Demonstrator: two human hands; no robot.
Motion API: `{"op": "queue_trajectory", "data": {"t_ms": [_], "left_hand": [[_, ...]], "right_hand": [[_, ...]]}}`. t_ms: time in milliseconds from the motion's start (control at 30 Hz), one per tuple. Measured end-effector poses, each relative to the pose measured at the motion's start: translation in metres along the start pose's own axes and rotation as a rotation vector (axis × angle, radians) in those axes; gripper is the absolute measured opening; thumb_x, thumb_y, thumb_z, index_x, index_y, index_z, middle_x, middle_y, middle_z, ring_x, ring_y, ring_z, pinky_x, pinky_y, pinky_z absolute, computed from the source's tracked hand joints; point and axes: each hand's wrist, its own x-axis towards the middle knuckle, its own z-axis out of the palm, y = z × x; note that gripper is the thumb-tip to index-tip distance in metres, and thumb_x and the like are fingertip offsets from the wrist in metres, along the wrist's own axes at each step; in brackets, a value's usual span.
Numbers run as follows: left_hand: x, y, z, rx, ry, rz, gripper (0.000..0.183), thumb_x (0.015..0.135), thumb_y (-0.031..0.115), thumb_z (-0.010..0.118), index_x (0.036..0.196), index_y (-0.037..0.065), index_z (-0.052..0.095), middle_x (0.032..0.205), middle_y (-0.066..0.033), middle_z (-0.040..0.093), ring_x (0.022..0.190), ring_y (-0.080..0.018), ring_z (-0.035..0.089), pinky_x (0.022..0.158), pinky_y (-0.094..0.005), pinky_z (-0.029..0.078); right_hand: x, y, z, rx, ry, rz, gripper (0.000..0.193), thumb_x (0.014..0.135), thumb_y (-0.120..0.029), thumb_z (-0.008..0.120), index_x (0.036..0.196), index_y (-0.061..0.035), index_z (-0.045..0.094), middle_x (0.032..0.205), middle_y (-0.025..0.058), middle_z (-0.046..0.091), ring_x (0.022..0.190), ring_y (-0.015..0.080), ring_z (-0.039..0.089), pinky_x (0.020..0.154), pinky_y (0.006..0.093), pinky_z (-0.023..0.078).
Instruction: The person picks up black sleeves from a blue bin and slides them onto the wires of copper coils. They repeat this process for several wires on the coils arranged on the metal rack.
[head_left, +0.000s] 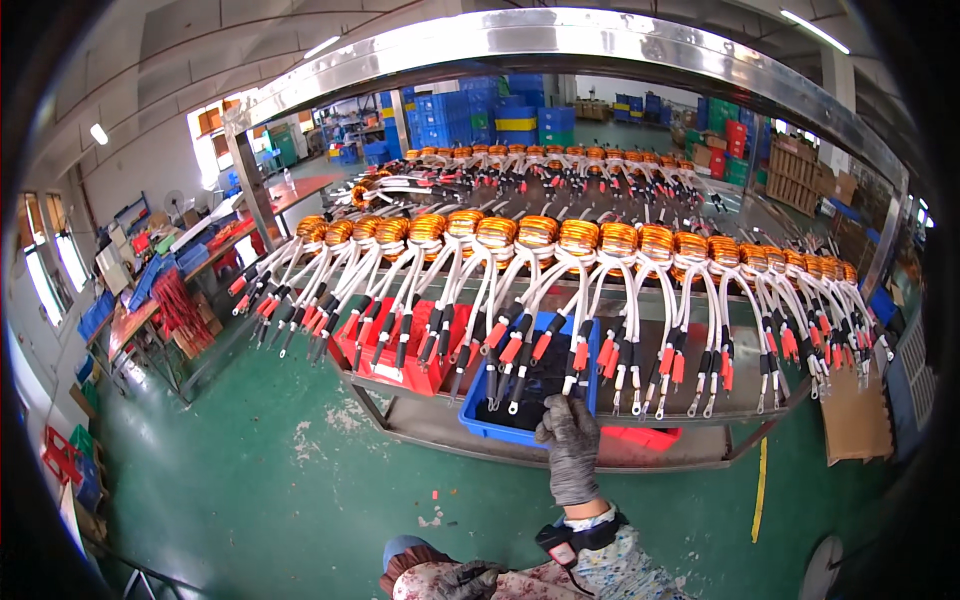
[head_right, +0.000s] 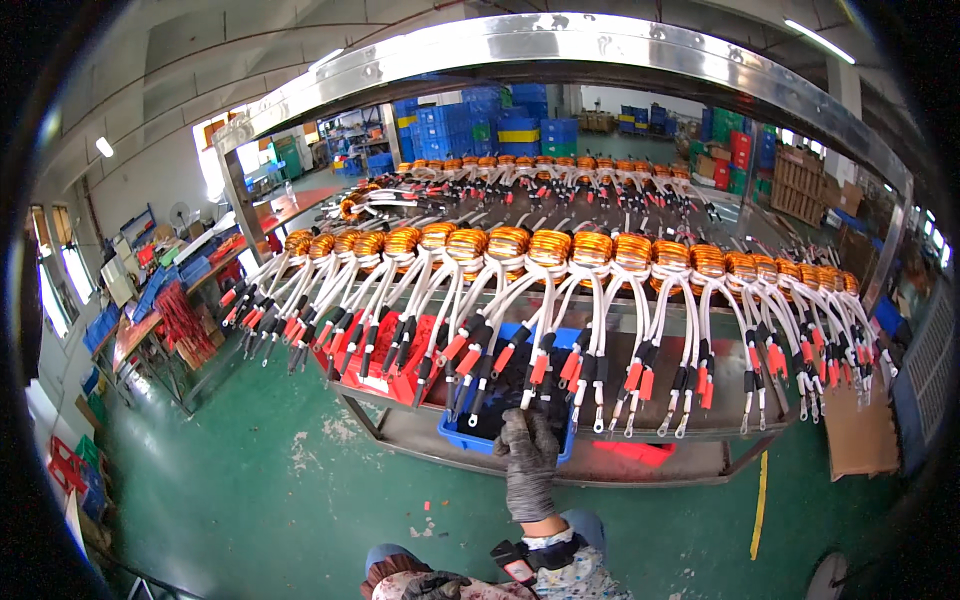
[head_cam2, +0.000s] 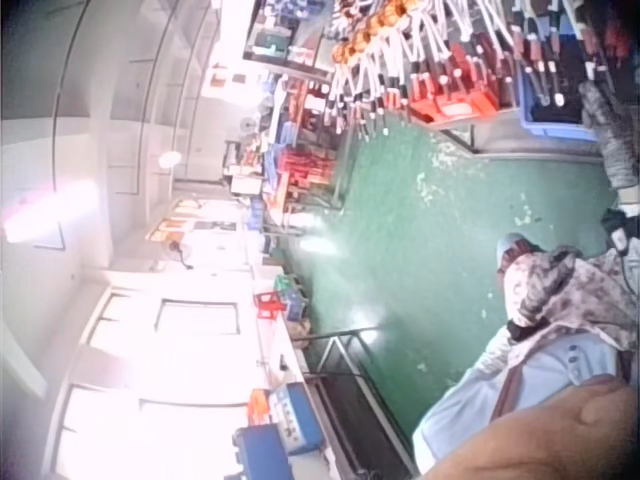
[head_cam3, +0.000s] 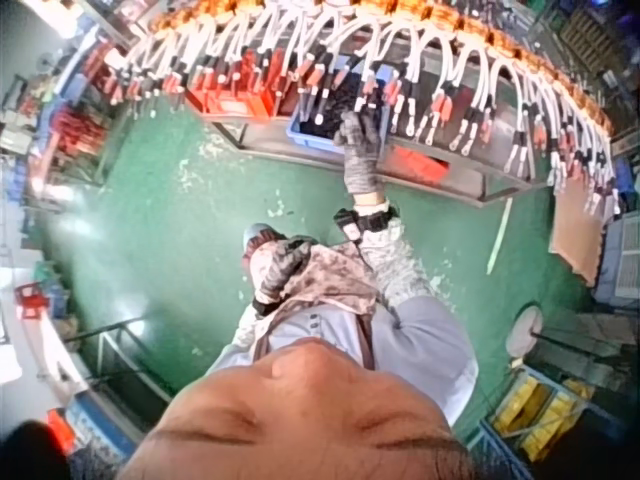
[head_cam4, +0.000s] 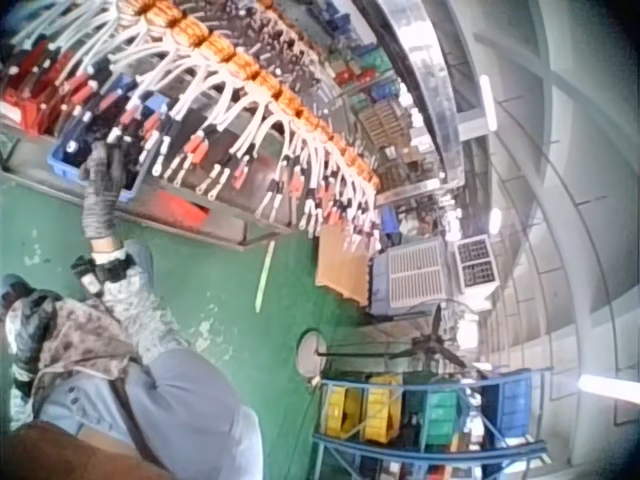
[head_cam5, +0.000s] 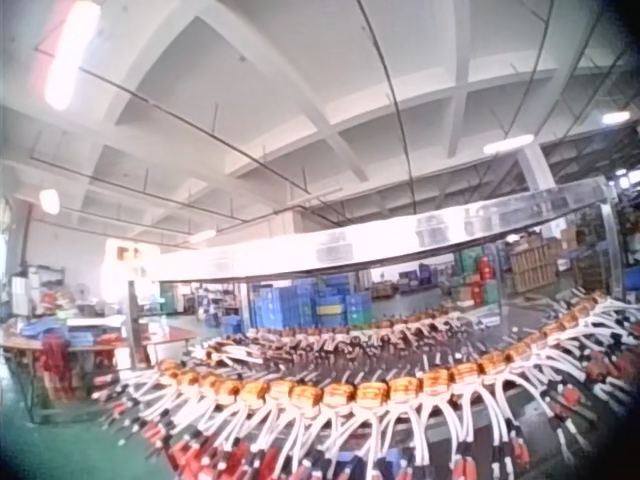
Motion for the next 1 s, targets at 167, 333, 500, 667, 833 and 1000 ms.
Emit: {"op": "queue_trajectory", "data": {"t_ms": [167,333,500,667,833,1000], "left_hand": [[0.000,0.006,0.002,0.107,0.039,0.040,0.029,0.090,0.031,0.047,0.094,0.008,0.063,0.068,-0.0027,0.059,0.061,-0.0127,0.054,0.057,-0.0259,0.040],[-0.002,0.011,-0.001,0.199,0.048,0.037,0.030,0.090,0.033,0.047,0.091,0.008,0.063,0.066,-0.0021,0.058,0.059,-0.0125,0.053,0.056,-0.0257,0.040],[-0.004,0.005,-0.001,0.138,0.042,0.031,0.031,0.090,0.035,0.046,0.089,0.008,0.063,0.064,-0.0018,0.057,0.057,-0.0126,0.052,0.055,-0.0258,0.039],[-0.003,-0.003,0.002,0.005,0.001,0.025,0.032,0.090,0.036,0.046,0.087,0.009,0.063,0.063,-0.0015,0.056,0.055,-0.0128,0.051,0.054,-0.0259,0.038],[0.000,-0.017,-0.001,-0.131,-0.023,0.003,0.033,0.090,0.037,0.046,0.084,0.009,0.062,0.062,-0.0012,0.055,0.054,-0.0129,0.050,0.053,-0.0260,0.038],[0.001,-0.009,-0.003,0.017,-0.010,-0.027,0.034,0.090,0.039,0.046,0.082,0.009,0.061,0.060,-0.0008,0.054,0.053,-0.0131,0.049,0.052,-0.0261,0.037]], "right_hand": [[0.018,0.000,-0.007,0.832,-0.483,0.307,0.034,0.088,-0.033,0.053,0.092,0.0006,0.054,0.064,0.0009,0.049,0.057,0.0115,0.048,0.054,0.0245,0.042],[0.016,0.003,-0.007,0.658,-0.292,0.313,0.032,0.088,-0.034,0.052,0.092,-0.0025,0.054,0.074,0.0037,0.054,0.064,0.0162,0.053,0.057,0.0298,0.045],[0.010,0.000,-0.006,0.504,-0.231,0.248,0.029,0.089,-0.036,0.050,0.088,-0.0063,0.053,0.076,0.0057,0.056,0.068,0.0193,0.055,0.060,0.0340,0.047],[0.020,0.013,-0.013,0.636,-0.214,0.352,0.029,0.089,-0.036,0.049,0.086,-0.0073,0.053,0.072,0.0054,0.056,0.069,0.0183,0.056,0.063,0.0318,0.047],[-0.005,-0.012,-0.027,0.155,-0.386,0.417,0.042,0.088,-0.042,0.049,0.092,-0.0007,0.057,0.078,0.0112,0.062,0.064,0.0209,0.060,0.057,0.0304,0.050],[0.001,0.012,-0.065,0.242,-0.183,0.537,0.047,0.087,-0.043,0.050,0.100,0.0025,0.056,0.087,0.0124,0.061,0.077,0.0218,0.059,0.067,0.0339,0.051]]}}
